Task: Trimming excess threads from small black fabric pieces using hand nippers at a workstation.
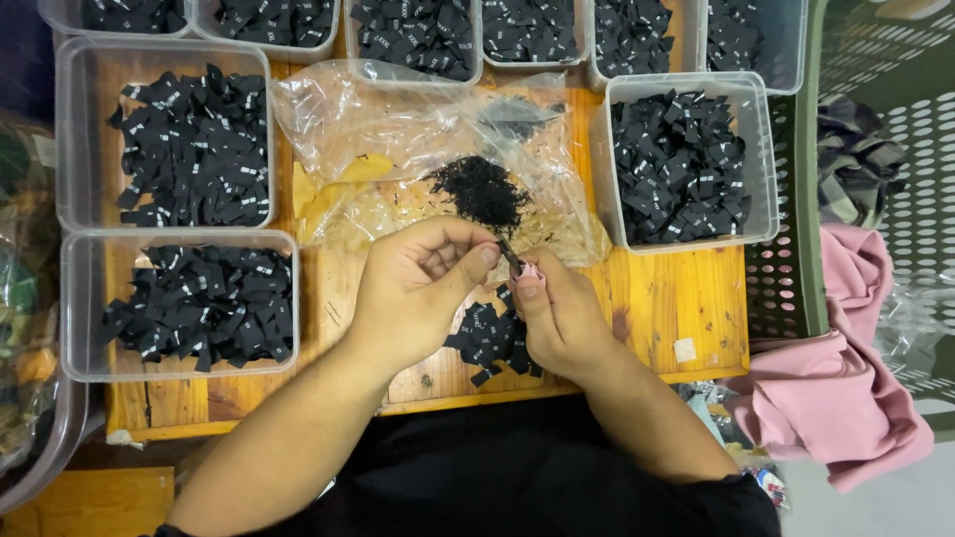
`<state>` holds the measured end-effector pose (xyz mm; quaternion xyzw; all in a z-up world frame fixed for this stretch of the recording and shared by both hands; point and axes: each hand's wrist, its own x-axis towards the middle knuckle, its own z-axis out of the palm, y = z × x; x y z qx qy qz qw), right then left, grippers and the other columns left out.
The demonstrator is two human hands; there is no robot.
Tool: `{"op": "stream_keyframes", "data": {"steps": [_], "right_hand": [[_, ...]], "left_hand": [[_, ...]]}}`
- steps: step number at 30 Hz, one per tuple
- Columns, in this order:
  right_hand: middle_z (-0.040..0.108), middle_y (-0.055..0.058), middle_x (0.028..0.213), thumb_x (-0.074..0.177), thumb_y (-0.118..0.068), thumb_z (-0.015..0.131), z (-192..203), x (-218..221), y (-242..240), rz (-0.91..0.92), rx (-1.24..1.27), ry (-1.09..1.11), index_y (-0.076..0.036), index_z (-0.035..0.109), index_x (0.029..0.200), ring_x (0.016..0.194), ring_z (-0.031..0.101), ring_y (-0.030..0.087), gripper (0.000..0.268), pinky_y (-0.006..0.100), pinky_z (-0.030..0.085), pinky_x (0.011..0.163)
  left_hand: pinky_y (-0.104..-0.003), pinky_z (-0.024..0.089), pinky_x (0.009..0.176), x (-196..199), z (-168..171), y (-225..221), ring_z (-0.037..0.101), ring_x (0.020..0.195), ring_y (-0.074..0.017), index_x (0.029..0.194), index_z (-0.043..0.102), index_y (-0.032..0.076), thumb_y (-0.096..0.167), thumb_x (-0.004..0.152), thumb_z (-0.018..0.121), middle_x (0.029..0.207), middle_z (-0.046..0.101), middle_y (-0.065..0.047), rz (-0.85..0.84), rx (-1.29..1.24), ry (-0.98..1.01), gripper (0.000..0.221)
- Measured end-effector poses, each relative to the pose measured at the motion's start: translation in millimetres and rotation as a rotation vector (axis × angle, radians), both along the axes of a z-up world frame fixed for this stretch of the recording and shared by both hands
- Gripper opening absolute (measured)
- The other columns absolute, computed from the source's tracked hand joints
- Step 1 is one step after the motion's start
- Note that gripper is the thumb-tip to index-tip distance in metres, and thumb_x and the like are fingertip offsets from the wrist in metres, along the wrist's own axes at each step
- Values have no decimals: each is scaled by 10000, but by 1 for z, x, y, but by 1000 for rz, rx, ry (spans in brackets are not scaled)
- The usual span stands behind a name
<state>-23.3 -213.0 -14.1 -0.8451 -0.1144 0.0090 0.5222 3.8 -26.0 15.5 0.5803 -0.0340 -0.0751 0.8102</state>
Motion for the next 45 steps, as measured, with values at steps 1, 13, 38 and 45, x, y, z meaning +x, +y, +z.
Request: {"op": "stream_keyframes", "data": {"steps": [1, 13, 38, 45], "right_hand": [[522, 54, 480, 1066, -297, 399, -1, 0, 0, -1, 0, 0, -53, 642, 953, 456, 525, 213, 363, 351, 492, 516], [554, 64, 496, 1056, -276, 404, -8, 0, -3, 8, -34, -19, -78, 634, 948, 470, 564, 237, 322, 357, 508, 519], [508, 95, 476, 1070, -245, 355, -7, 1, 3, 21, -34, -61, -63, 610, 907, 444, 526, 243, 353, 347, 476, 476], [508, 97, 472, 1066, -220, 362, -4, 2, 3, 23, -53, -49, -60, 606, 895, 441, 523, 245, 338, 345, 469, 471]], "left_hand": [[-244, 572, 673, -1, 0, -1, 659, 723, -105, 1040, 740, -51, -24, 929, 692, 732, 700, -117, -1, 0, 0, 124], [-264, 588, 685, -3, -5, -3, 672, 714, -115, 1018, 728, -73, -35, 926, 701, 710, 698, -134, 17, -42, -37, 103], [-255, 594, 673, -1, -6, -3, 690, 691, -120, 984, 743, -75, -18, 917, 719, 706, 707, -132, 61, 35, -24, 91], [-247, 588, 663, 0, -1, -1, 681, 689, -110, 974, 753, -65, -26, 911, 720, 695, 710, -129, 46, 64, -20, 81]]}}
